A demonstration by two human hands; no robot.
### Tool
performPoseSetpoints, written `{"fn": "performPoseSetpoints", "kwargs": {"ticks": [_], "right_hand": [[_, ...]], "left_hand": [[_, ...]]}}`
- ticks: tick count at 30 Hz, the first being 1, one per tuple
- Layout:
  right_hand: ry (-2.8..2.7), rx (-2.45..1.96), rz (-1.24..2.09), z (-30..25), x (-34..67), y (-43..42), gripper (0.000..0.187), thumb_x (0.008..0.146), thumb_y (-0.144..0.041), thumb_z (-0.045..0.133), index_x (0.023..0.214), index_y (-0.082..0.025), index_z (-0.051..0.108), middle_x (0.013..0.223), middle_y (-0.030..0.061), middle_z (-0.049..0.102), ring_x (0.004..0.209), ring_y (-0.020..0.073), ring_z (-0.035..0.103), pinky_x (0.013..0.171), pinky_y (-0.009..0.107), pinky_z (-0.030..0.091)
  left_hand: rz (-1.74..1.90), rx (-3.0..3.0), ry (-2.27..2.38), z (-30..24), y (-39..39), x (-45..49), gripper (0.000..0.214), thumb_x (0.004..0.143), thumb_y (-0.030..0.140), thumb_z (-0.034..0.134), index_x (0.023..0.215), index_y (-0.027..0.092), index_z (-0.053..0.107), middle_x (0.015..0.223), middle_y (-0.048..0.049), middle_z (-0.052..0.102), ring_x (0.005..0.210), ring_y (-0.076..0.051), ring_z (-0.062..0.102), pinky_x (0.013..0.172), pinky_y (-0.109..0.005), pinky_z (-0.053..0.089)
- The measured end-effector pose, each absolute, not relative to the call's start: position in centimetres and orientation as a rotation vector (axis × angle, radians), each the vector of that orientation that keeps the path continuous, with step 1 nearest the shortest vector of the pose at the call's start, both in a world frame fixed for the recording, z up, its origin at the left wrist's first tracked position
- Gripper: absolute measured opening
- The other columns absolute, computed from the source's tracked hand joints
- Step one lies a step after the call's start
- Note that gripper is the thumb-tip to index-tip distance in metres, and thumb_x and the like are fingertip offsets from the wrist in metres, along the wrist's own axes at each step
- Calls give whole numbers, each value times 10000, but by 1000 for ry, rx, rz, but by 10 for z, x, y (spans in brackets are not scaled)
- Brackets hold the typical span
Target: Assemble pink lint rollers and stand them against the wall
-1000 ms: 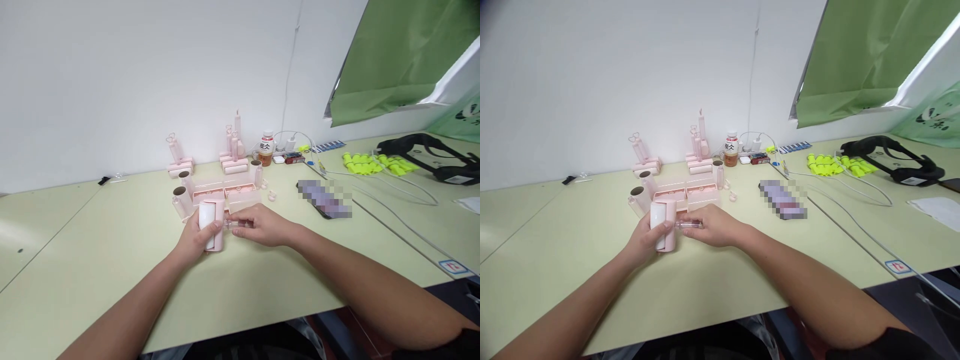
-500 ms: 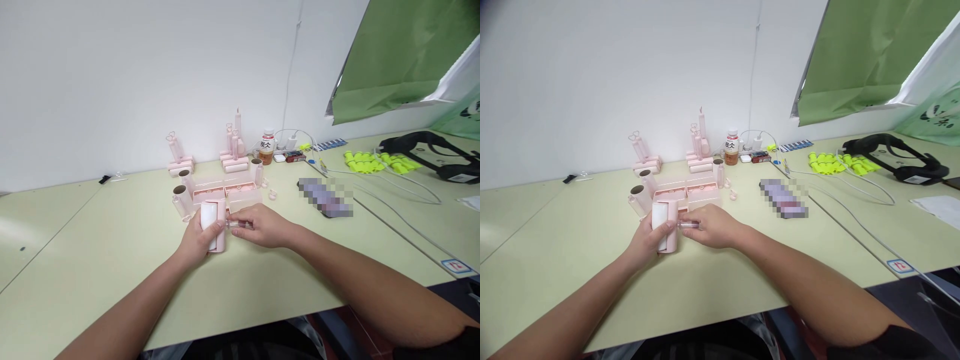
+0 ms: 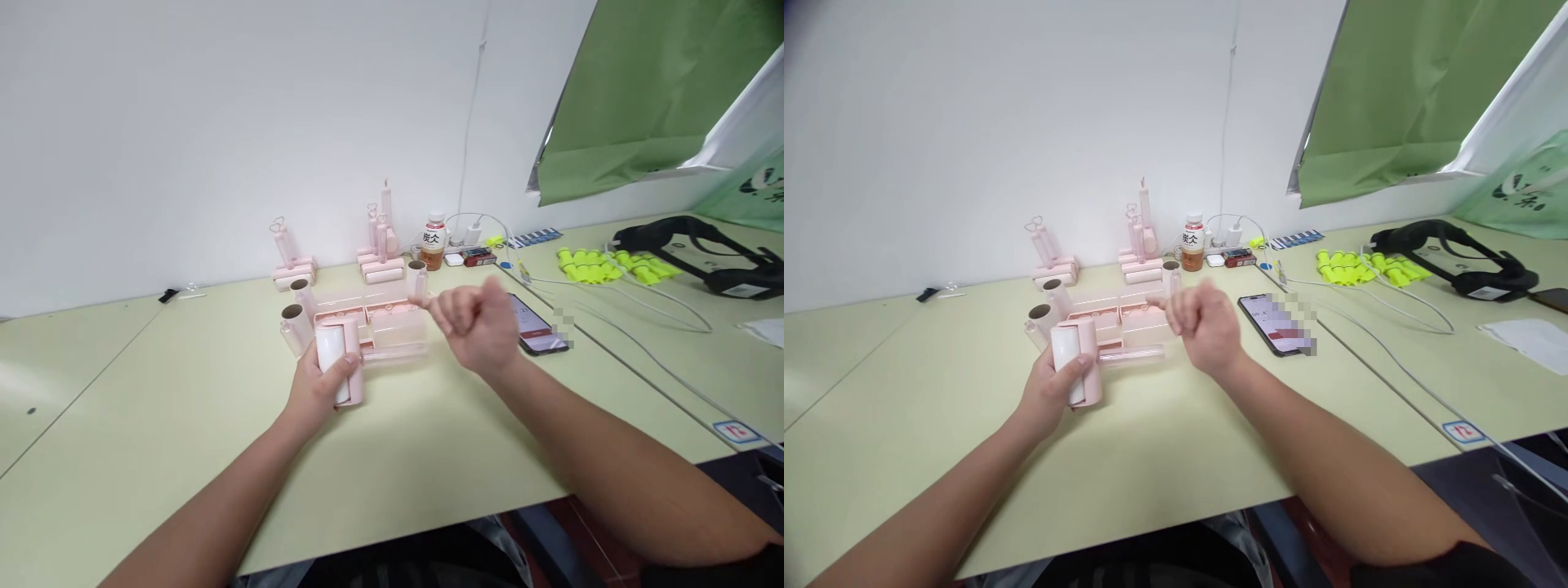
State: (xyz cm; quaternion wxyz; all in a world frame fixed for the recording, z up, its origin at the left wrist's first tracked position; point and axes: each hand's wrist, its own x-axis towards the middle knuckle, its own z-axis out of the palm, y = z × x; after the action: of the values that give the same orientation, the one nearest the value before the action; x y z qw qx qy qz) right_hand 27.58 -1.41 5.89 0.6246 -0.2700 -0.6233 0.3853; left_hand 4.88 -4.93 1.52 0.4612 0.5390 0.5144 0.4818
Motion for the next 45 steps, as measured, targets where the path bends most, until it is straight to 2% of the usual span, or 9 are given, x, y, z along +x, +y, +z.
{"fn": "performPoseSetpoints", "kwargs": {"ticks": [8, 19, 23, 27, 31, 34, 38, 42, 45], "right_hand": [[-1271, -526, 1161, 74, 312, 10, 695, 785, -845, 284, 425, -251, 262, 418, -68, 106, 464, 123, 93, 862, 511, 484], [-1244, -659, 1023, 68, 309, 15, 630, 797, -721, 490, 438, -235, 310, 430, -36, 248, 490, 158, 437, 806, 469, 497], [-1184, -1084, 822, 53, 315, 34, 495, 782, -527, 615, 493, -231, 342, 461, -48, 304, 559, 180, 560, 686, 353, 468], [-1562, -1741, 456, 33, 324, 51, 274, 762, -468, 624, 698, -211, 555, 592, 8, 578, 679, 214, 597, 597, 290, 377], [-1897, -1987, 498, 20, 331, 57, 212, 703, -392, 684, 749, -191, 635, 695, 63, 674, 708, 214, 595, 586, 272, 340], [-1913, -1938, 493, 23, 331, 55, 159, 693, -279, 677, 604, -178, 593, 640, 65, 630, 645, 193, 562, 565, 274, 319], [-1838, -1676, 598, 39, 324, 40, 211, 857, -373, 519, 755, -195, 566, 664, 14, 587, 567, 134, 502, 537, 251, 341], [-1602, -964, 1221, 50, 306, 17, 371, 764, -524, 683, 751, -192, 520, 587, -24, 530, 489, 101, 456, 485, 234, 362], [-1586, -866, 1251, 52, 294, 5, 385, 740, -501, 742, 712, -183, 527, 553, -28, 539, 483, 91, 464, 476, 223, 380]], "left_hand": [[1220, 1196, 1153, 11, -45, 47, 401, 749, 495, 682, 972, 192, 545, 584, 40, 539, 393, -112, 467, 308, -213, 355], [1223, 1229, 1160, 9, -47, 47, 424, 752, 477, 689, 1022, 171, 577, 622, 25, 572, 474, -111, 501, 428, -218, 397], [1223, 1241, 1153, 10, -48, 48, 411, 754, 482, 686, 1004, 171, 586, 628, 22, 579, 481, -117, 509, 447, -227, 410], [1210, 1245, 1170, 10, -48, 47, 430, 755, 499, 687, 1010, 172, 577, 617, 28, 569, 468, -117, 504, 432, -226, 403], [1215, 1227, 1149, 11, -48, 47, 428, 756, 498, 687, 1019, 181, 573, 615, 38, 560, 435, -104, 482, 392, -215, 381], [1245, 1209, 1128, 12, -48, 48, 420, 750, 487, 695, 1011, 184, 567, 609, 41, 552, 417, -100, 472, 366, -213, 379], [1287, 1152, 1096, 15, -47, 50, 394, 748, 484, 695, 963, 191, 545, 581, 49, 525, 403, -116, 478, 309, -217, 370], [1334, 1073, 1100, 15, -45, 50, 391, 741, 483, 699, 933, 192, 523, 575, 46, 533, 404, -125, 489, 287, -216, 368], [1340, 1037, 1099, 15, -44, 49, 391, 729, 480, 700, 915, 187, 520, 565, 42, 536, 396, -121, 477, 280, -214, 366]]}}
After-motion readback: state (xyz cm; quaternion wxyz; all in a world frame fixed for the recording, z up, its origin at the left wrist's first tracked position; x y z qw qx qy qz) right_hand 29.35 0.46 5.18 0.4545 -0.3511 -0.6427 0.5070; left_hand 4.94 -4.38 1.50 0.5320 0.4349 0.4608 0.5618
